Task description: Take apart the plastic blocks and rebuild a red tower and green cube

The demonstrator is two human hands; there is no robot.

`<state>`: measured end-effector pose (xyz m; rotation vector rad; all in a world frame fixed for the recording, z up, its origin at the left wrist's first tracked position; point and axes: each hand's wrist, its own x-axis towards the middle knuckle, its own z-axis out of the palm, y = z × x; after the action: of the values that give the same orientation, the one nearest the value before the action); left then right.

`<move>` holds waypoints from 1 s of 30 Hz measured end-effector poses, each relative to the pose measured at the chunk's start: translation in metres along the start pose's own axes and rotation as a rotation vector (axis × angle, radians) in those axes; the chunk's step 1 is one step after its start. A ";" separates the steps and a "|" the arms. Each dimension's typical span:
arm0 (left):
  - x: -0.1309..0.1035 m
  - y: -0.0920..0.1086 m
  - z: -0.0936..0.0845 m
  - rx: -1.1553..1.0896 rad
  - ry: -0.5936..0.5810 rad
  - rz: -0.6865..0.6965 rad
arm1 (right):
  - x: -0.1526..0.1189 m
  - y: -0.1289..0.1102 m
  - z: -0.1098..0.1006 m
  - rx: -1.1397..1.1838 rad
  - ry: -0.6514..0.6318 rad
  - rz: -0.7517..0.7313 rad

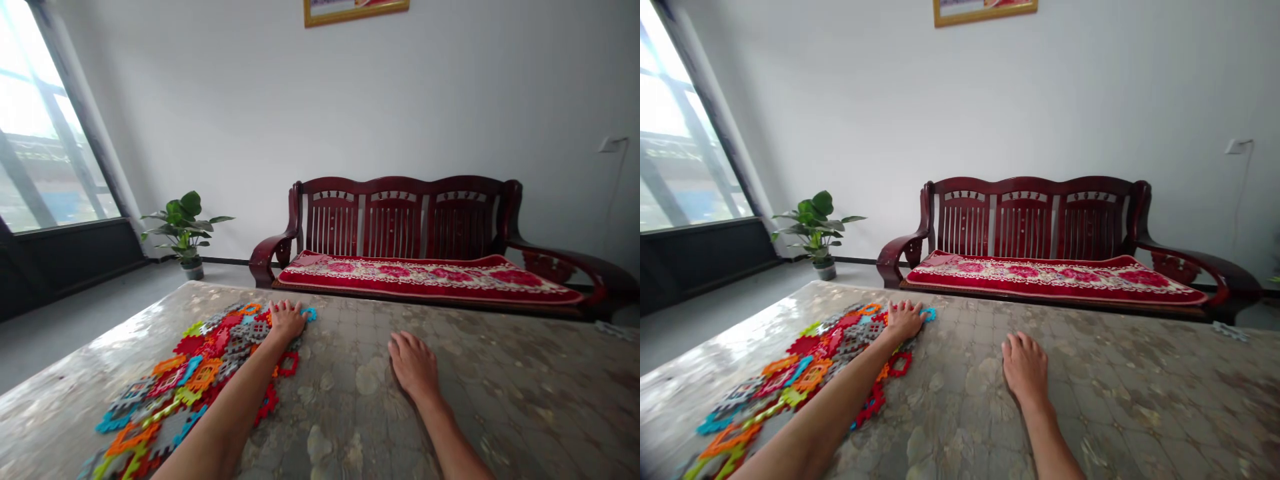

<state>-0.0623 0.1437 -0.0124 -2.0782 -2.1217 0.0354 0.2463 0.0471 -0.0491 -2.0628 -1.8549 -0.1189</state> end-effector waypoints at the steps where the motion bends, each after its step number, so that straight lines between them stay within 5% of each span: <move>1: 0.000 -0.002 0.001 0.005 0.002 0.004 | 0.000 0.000 -0.001 -0.001 -0.006 0.002; 18: -0.010 -0.055 0.003 0.010 -0.006 0.035 | 0.000 0.000 -0.001 -0.007 -0.019 0.020; 24: -0.050 -0.013 -0.008 -0.057 0.028 0.064 | 0.000 -0.002 -0.005 -0.022 -0.024 0.021; 30: -0.094 0.018 0.002 -0.106 0.052 0.135 | -0.001 -0.003 -0.008 -0.017 -0.029 0.028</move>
<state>-0.0435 0.0513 -0.0264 -2.2526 -1.9915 -0.1153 0.2446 0.0438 -0.0418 -2.1117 -1.8476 -0.0977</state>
